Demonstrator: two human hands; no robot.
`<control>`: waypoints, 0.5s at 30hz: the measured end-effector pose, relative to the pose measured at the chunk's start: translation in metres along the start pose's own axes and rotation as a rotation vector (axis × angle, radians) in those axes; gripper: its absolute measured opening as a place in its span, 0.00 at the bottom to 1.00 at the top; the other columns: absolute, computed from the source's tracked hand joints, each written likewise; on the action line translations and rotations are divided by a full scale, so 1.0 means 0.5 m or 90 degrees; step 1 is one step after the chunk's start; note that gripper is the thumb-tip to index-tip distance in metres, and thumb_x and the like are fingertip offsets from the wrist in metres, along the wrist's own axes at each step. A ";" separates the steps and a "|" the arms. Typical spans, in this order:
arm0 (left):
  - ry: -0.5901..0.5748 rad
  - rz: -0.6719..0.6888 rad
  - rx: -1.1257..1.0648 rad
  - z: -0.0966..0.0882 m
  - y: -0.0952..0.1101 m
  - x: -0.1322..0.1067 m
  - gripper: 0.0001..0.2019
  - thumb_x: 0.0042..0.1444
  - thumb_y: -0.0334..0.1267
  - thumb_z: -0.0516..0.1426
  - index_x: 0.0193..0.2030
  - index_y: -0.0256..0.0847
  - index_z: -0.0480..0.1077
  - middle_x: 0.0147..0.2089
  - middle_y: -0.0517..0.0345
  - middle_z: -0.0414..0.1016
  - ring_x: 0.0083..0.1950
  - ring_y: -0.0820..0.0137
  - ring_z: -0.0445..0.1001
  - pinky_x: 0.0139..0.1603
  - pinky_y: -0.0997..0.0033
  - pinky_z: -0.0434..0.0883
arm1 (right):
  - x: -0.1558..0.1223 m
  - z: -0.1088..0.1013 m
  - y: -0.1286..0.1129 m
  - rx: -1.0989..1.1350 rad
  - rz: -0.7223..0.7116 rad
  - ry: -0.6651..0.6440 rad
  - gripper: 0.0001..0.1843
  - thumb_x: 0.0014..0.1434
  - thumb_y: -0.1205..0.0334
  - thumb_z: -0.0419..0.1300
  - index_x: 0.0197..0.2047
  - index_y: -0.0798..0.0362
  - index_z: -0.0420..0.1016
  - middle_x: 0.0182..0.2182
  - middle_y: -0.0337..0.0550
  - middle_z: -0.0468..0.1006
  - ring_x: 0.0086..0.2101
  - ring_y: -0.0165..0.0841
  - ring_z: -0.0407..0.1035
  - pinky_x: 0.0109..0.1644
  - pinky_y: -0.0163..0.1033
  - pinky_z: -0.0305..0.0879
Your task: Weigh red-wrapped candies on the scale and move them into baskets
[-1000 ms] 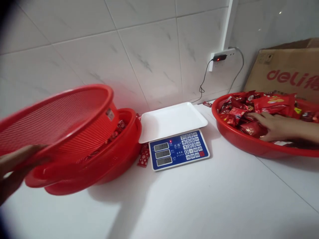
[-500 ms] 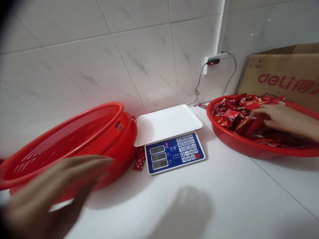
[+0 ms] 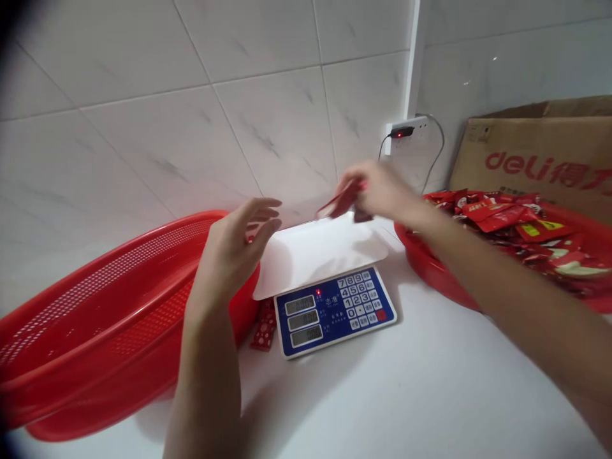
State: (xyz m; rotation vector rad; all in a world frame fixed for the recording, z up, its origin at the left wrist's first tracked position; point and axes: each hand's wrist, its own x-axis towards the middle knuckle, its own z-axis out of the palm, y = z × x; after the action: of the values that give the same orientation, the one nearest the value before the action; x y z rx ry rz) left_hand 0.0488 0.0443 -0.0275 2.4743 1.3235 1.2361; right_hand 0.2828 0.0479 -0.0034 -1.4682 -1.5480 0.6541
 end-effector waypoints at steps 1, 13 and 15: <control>-0.014 -0.007 0.015 -0.001 -0.006 0.000 0.12 0.67 0.30 0.59 0.56 0.42 0.74 0.49 0.53 0.82 0.50 0.63 0.80 0.51 0.62 0.74 | 0.019 0.049 0.006 -0.001 -0.014 -0.061 0.18 0.52 0.86 0.55 0.32 0.55 0.79 0.28 0.40 0.79 0.23 0.29 0.72 0.26 0.35 0.70; -0.175 -0.066 0.128 -0.007 -0.016 -0.005 0.13 0.66 0.32 0.60 0.56 0.46 0.74 0.48 0.54 0.83 0.47 0.60 0.80 0.46 0.62 0.73 | 0.082 0.047 0.083 -0.270 -0.239 -0.215 0.27 0.49 0.72 0.67 0.52 0.40 0.82 0.54 0.40 0.78 0.55 0.42 0.71 0.58 0.46 0.67; -0.182 -0.073 0.130 -0.008 -0.016 -0.005 0.14 0.66 0.32 0.60 0.56 0.46 0.74 0.49 0.55 0.83 0.47 0.60 0.80 0.45 0.63 0.72 | 0.066 -0.042 0.115 -0.332 -0.181 -0.161 0.26 0.50 0.70 0.67 0.52 0.39 0.82 0.50 0.39 0.80 0.49 0.40 0.74 0.54 0.45 0.69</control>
State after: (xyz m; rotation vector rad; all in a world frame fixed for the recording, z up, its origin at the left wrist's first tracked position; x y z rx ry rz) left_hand 0.0399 0.0463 -0.0296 2.5413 1.5493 0.7228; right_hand 0.3328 0.0849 -0.0344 -1.5255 -2.1950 0.2816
